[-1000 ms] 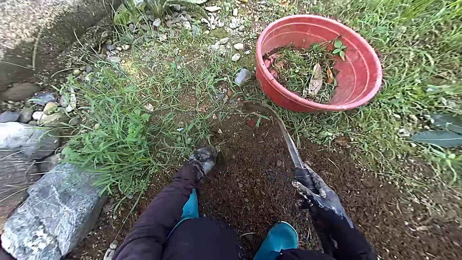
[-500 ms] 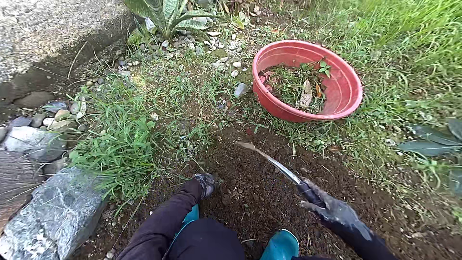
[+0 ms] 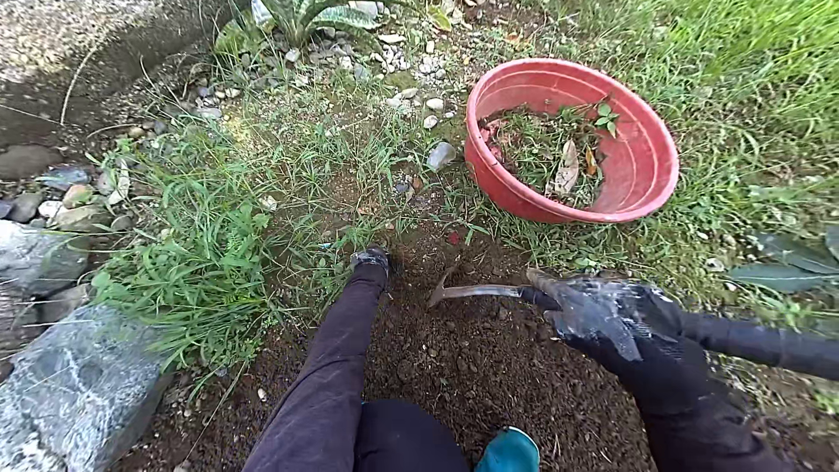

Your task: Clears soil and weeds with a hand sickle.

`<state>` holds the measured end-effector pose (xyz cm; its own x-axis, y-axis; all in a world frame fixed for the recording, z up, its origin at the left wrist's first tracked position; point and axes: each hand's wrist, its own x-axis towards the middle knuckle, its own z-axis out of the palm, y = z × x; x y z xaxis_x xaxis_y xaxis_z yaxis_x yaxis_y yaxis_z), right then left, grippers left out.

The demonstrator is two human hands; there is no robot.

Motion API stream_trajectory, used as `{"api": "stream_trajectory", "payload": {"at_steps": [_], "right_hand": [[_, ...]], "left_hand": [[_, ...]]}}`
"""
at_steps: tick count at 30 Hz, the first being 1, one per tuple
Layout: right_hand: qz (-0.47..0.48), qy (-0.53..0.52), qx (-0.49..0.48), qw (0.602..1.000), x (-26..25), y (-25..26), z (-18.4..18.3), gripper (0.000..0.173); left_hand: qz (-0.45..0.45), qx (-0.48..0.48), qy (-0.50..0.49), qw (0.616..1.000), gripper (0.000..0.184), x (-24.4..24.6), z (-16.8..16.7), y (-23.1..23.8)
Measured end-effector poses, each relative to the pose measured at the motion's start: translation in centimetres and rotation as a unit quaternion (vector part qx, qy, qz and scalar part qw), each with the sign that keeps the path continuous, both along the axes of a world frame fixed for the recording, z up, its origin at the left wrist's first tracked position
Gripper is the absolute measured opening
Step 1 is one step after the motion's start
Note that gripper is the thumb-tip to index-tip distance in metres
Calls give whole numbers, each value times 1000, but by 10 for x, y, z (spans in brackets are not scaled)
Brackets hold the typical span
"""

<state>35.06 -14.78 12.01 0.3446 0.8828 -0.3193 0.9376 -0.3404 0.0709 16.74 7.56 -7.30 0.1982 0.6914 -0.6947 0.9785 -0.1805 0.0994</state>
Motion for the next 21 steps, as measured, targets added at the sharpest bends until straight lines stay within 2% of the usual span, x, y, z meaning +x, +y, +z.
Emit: {"api": "stream_trajectory", "payload": {"at_steps": [4, 9, 12, 15, 17, 18, 20, 21], "right_hand": [[-18, 10, 9, 1000, 3, -15, -5, 42], [-34, 4, -15, 999, 7, -14, -3, 41], [-32, 8, -17, 999, 9, -23, -6, 42], [-93, 85, -60, 990, 27, -42, -8, 48], [-198, 229, -28, 953, 49, -57, -16, 53], [-253, 318, 30, 913, 54, -67, -24, 54], [-330, 494, 121, 796, 43, -76, -42, 60], [-346, 558, 126, 744, 32, -74, -52, 63]], "left_hand": [[-69, -12, -41, 997, 42, -15, 17, -13], [-214, -92, -146, 961, 37, -37, 22, -85], [-255, -87, -105, 957, 37, -31, 30, -88], [-223, -52, -39, 973, 42, -22, 35, -61], [-190, -53, -20, 980, 50, -26, 29, -46], [-183, -52, -22, 982, 51, -31, 23, -42], [-182, -44, -27, 982, 44, -37, 17, -42], [-186, -46, -22, 981, 43, -37, 21, -43]]}}
